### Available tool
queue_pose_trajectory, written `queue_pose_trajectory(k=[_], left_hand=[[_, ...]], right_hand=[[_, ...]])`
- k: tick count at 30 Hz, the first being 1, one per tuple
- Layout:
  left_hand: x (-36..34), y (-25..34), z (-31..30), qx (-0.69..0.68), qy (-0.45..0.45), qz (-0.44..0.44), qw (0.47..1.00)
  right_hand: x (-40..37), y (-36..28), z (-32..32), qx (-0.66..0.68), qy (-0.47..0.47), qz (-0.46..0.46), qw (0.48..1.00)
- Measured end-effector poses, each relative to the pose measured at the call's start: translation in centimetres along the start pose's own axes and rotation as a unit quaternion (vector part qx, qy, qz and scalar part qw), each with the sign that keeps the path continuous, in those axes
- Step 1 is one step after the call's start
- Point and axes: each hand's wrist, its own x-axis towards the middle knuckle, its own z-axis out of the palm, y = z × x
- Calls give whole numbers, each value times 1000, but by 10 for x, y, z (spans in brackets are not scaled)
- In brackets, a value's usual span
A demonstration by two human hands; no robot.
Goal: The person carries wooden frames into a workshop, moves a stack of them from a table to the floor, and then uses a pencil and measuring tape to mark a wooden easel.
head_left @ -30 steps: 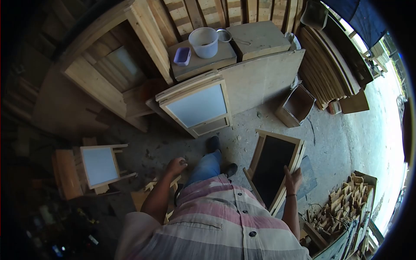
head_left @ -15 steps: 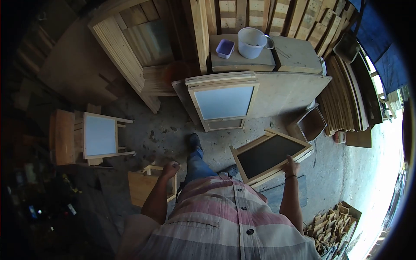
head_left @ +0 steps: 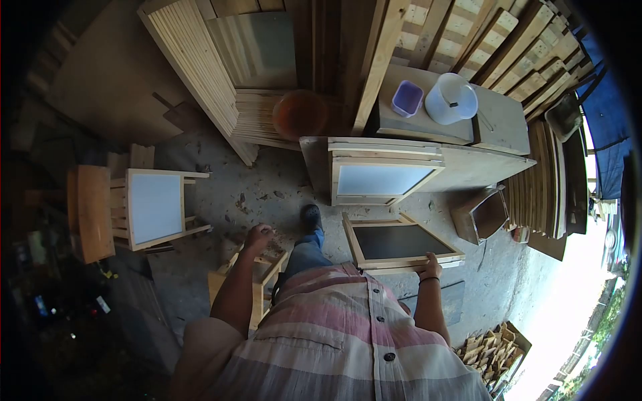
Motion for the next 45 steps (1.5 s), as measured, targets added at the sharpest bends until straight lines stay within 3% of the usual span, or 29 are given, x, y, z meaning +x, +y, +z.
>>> queue_pose_trajectory(k=[11, 21, 27, 35, 37, 45], left_hand=[[23, 12, -52, -21, -2, 19, 1000], [21, -24, -64, -14, 6, -11, 1000], [22, -37, -60, -17, 15, -44, 999], [40, -70, -42, -68, -4, -8, 998], [42, -73, -41, -74, -10, 3, 997], [46, -83, -46, -93, 18, 4, 995]], right_hand=[[-34, 4, 82, 21, -1, 64, 998], [-4, 17, 124, 46, -22, 89, 995], [-9, 7, 155, 15, -25, 55, 998], [-20, -31, 202, 43, -96, 18, 994], [-30, -49, 208, -72, -106, 9, 992], [-24, -65, 203, -119, -165, -10, 979]])
